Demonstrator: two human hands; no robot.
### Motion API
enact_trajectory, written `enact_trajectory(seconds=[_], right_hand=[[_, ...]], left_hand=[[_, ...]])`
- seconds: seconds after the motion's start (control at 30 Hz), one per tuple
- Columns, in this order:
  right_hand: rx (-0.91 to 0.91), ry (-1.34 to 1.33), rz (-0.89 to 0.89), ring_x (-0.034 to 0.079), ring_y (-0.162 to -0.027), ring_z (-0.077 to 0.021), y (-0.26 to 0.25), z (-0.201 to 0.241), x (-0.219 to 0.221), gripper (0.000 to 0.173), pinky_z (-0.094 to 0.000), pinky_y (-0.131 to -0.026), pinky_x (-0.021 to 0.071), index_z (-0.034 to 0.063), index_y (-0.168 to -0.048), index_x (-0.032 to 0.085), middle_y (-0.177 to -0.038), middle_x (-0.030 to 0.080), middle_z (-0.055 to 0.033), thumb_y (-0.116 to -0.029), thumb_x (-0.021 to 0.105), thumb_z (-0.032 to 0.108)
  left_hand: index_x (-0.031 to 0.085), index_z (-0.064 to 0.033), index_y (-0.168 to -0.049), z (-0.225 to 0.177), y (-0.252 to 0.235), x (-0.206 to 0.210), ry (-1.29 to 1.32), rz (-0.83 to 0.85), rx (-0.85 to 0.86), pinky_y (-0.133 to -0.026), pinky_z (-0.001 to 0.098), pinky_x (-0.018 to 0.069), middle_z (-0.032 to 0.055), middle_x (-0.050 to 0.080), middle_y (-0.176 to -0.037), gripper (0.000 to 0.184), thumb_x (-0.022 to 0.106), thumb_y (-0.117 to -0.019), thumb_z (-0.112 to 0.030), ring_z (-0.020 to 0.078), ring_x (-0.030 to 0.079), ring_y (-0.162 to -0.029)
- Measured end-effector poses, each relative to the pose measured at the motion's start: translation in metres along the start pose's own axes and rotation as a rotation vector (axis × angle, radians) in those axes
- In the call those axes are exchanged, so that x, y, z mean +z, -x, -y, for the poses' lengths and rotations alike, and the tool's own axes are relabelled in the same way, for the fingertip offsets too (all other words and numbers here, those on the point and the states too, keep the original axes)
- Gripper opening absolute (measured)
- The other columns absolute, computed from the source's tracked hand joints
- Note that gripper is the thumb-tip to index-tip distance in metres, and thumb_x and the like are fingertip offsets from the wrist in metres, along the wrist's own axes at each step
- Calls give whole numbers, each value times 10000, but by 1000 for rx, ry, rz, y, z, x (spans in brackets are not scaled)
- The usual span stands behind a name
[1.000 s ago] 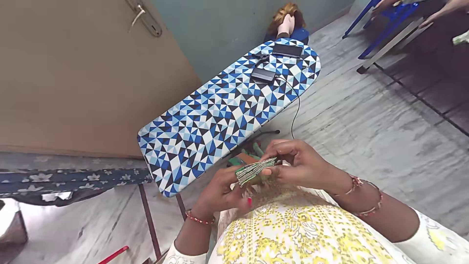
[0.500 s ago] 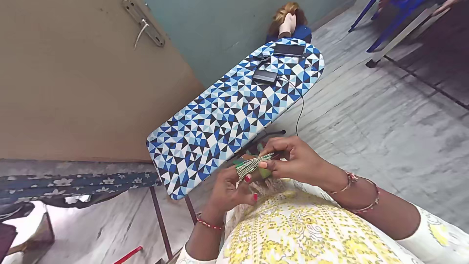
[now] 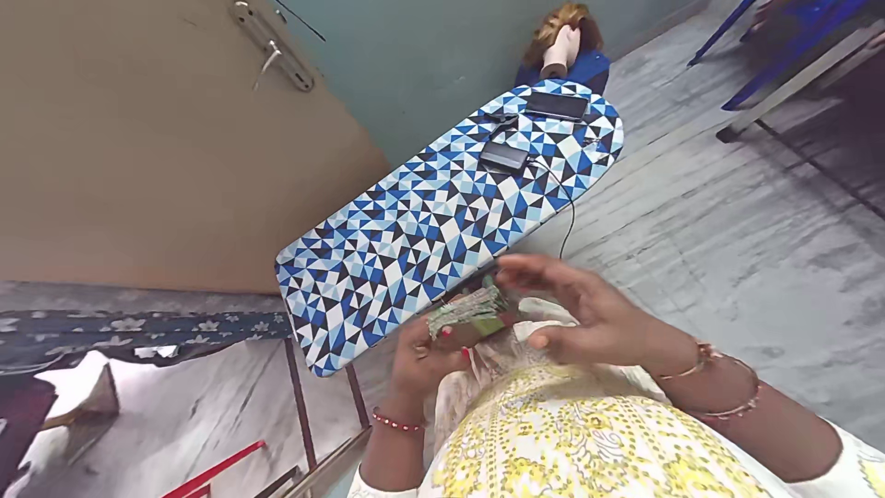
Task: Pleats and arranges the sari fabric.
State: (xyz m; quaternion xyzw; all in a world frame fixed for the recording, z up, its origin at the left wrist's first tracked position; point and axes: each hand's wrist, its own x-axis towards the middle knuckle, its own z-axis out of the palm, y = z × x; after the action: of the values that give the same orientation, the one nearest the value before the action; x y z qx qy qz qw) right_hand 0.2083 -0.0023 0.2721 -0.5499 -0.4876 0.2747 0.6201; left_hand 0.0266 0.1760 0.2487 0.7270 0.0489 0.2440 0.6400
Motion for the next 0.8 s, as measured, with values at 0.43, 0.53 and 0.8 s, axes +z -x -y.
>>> enact_trajectory(seconds=[0.43, 0.53, 0.8], right_hand=[[441, -139, -605, 641, -871, 11, 37, -56, -102, 254, -165, -789, 553, 124, -1240, 585, -1014, 638, 113, -1002, 563, 209], [416, -160, -577, 639, -851, 21, 36, -65, -106, 245, -160, -769, 552, 133, -1206, 599, -988, 646, 121, -966, 590, 183], [373, -120, -465, 616, -821, 60, 28, -81, -108, 296, -126, -721, 528, 88, -1219, 600, -998, 648, 113, -954, 599, 219]], left_hand=[[657, -174, -1034, -30, -89, -30, 38, -655, -99, -784, 253, 611, -82, 745, -891, 186, 479, -1027, -121, 38, 718, -842], [697, -205, -1073, -26, -86, -51, 16, -610, 17, -834, 300, 610, -65, 755, -973, 231, 780, -882, -305, 65, 717, -921], [705, -289, -997, -31, -56, -36, -181, -698, 23, -832, 261, 597, -138, 754, -926, 292, 619, -940, -561, 2, 708, -908]])
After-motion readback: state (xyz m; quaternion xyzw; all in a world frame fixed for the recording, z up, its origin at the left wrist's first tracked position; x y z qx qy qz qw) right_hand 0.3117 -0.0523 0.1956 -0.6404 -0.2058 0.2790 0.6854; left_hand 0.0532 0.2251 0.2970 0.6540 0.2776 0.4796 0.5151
